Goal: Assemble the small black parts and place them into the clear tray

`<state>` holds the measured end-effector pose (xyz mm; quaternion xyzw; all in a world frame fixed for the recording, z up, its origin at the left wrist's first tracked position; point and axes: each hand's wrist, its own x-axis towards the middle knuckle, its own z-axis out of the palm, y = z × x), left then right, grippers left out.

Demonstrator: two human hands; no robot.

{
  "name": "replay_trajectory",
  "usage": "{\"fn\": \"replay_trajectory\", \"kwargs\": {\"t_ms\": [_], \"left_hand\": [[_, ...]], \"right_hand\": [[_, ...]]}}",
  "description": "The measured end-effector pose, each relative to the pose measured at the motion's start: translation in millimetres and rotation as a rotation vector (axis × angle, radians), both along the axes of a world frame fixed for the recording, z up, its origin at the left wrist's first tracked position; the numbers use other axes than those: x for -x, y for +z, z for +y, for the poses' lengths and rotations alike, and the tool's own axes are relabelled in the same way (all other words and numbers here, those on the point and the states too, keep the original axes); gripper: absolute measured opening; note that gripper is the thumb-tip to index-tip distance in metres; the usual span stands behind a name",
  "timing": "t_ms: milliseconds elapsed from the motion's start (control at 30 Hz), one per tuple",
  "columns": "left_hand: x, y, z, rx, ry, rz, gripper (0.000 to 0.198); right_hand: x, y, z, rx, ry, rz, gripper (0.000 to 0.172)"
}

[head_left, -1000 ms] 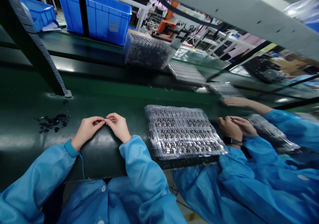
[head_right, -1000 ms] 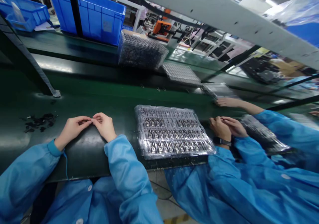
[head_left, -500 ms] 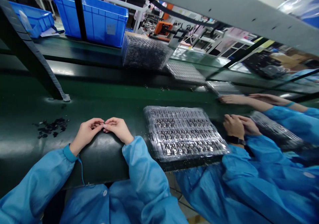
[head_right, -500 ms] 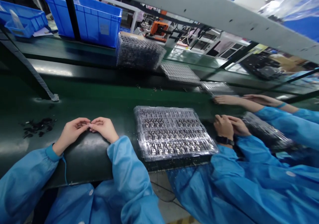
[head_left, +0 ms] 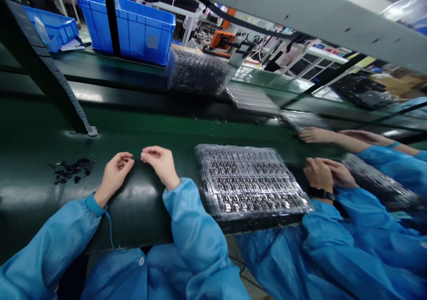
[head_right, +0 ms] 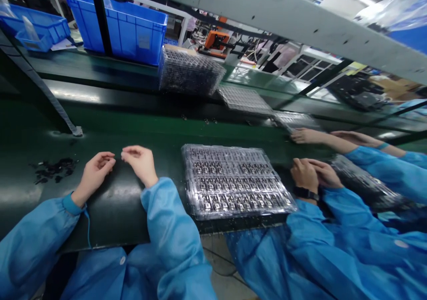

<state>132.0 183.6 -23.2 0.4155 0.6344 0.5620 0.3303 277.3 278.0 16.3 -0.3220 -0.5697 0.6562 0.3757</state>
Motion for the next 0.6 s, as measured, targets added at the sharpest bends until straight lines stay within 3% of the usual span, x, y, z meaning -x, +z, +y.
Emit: {"fn": "replay_trajectory", "kwargs": {"t_ms": [133, 200, 267, 367, 467, 600], "left_hand": [[1.7, -3.3, -0.4, 0.027, -0.044, 0.013, 0.039], [0.6, -3.7, -0.9, 0.038, -0.07, 0.034, 0.037], [-1.6, -3.1, -0.9, 0.051, -0.081, 0.06, 0.034], [-5.9, -0.5, 0.4, 0.071, -0.089, 0.097, 0.03], [-9.7, 2.5, 2.2, 0.094, -0.099, 0.101, 0.027], [-12.2, 4.7, 2.5, 0.115, -0.101, 0.096, 0.023]], "right_hand": [[11.8, 64.5, 65.2, -0.549, -0.158, -0.297, 0.017], [-4.9, 86.5, 112.4, -0.727, -0.215, -0.555, 0.023], [-40.3, 92.7, 161.2, -0.809, -0.272, -0.86, 0.029], [-111.8, 74.4, 226.2, -0.767, -0.308, -1.309, 0.036], [-171.5, 39.4, 275.0, -0.648, -0.142, -1.613, 0.041], [-200.8, -3.0, 311.2, -0.555, -0.057, -1.774, 0.043]]}}
